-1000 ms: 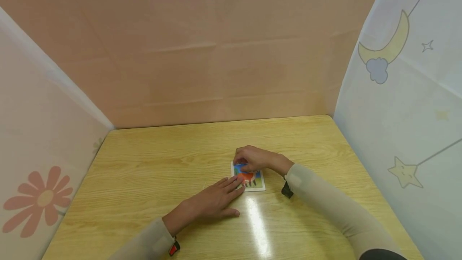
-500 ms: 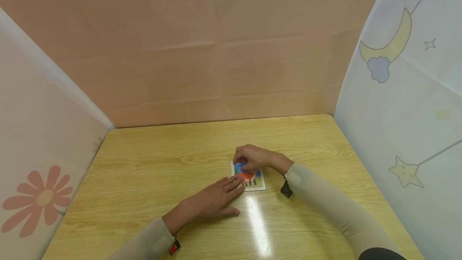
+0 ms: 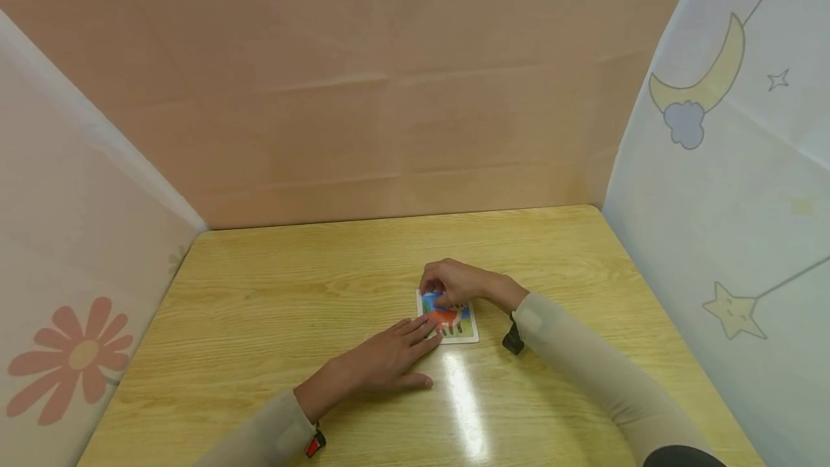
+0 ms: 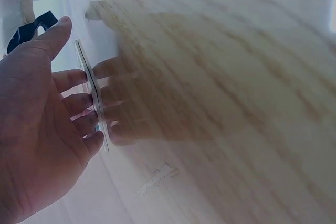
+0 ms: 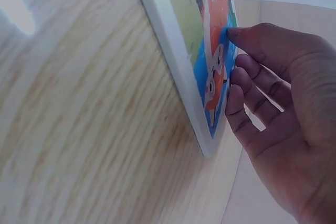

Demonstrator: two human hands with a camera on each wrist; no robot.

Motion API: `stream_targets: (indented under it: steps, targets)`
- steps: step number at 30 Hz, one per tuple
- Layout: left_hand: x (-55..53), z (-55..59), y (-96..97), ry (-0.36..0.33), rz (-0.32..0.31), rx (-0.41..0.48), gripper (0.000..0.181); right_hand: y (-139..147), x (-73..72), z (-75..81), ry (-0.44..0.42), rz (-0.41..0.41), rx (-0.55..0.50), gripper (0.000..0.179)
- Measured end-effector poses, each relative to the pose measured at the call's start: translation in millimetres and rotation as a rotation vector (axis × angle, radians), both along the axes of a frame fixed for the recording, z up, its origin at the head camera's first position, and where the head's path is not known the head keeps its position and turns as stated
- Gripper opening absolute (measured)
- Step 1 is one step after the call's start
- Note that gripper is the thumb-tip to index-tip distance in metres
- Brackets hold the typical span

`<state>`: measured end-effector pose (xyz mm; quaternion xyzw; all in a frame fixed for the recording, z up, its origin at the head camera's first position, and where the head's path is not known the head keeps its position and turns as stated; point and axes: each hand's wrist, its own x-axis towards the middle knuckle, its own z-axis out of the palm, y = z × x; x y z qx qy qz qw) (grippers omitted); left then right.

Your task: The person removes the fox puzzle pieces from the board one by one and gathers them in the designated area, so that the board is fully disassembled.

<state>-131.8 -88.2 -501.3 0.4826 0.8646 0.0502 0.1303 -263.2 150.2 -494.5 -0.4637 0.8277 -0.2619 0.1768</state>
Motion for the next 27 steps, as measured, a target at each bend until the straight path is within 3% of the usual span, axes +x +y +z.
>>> stream_targets:
  steps: [14,27]
  targets:
    - [1.2,2.0,0.7,0.003,-0.007,0.0,0.079,1.2,2.0,-0.5,-0.008,-0.023,-0.006,0.028]
    - [1.5,2.1,1.1,0.002,0.003,-0.014,0.079,4.5,6.3,-7.6,-0.005,-0.05,-0.085,0.03]
